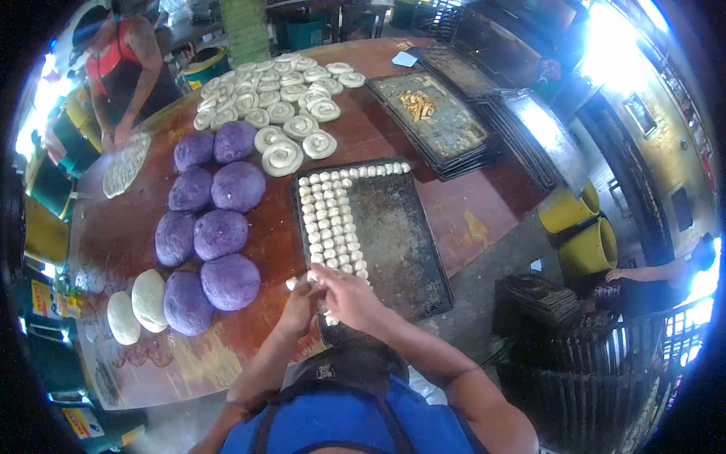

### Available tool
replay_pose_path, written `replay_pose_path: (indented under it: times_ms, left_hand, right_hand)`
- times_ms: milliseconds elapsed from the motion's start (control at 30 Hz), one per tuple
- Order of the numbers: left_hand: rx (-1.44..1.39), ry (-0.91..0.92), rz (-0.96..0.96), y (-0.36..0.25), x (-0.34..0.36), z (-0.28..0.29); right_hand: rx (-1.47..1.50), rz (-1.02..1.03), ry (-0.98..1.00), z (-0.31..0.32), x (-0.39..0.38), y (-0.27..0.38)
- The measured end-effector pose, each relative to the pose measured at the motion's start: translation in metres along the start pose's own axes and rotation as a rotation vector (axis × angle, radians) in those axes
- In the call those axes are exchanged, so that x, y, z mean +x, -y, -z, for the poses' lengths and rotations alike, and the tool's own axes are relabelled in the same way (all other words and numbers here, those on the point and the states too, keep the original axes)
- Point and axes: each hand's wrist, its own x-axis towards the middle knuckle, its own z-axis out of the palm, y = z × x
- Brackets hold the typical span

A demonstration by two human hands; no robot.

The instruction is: The person pinches pieces of dough, rolls them into balls by hand, and places them onto a baking tray.

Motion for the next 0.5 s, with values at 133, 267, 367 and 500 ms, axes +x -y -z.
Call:
replay_pose_path:
  times_ms: [133, 267, 367, 500]
  left_hand:
    - [0.45, 0.257, -0.418, -0.021, -0.007, -0.014]
    - [0.22, 0.143, -0.014, -0.042, -0.002, -0.013]
    - [-0.306, 0.1, -0.388, -0.058, 0.012, 0.003]
    - [0.266, -0.203, 0.13, -0.034, 0.023, -0.036]
  right_hand:
    - [-0.111, 0.02, -0.037, 0.016, 0.023, 0.008]
    - [0.295, 0.005, 0.144, 0.027, 0.046, -0.026]
    - [0.4, -0.294, 0.26, 0.047, 0.081, -0.055]
    - [-0.081, -0.126, -0.033, 0.004, 0.137, -0.183]
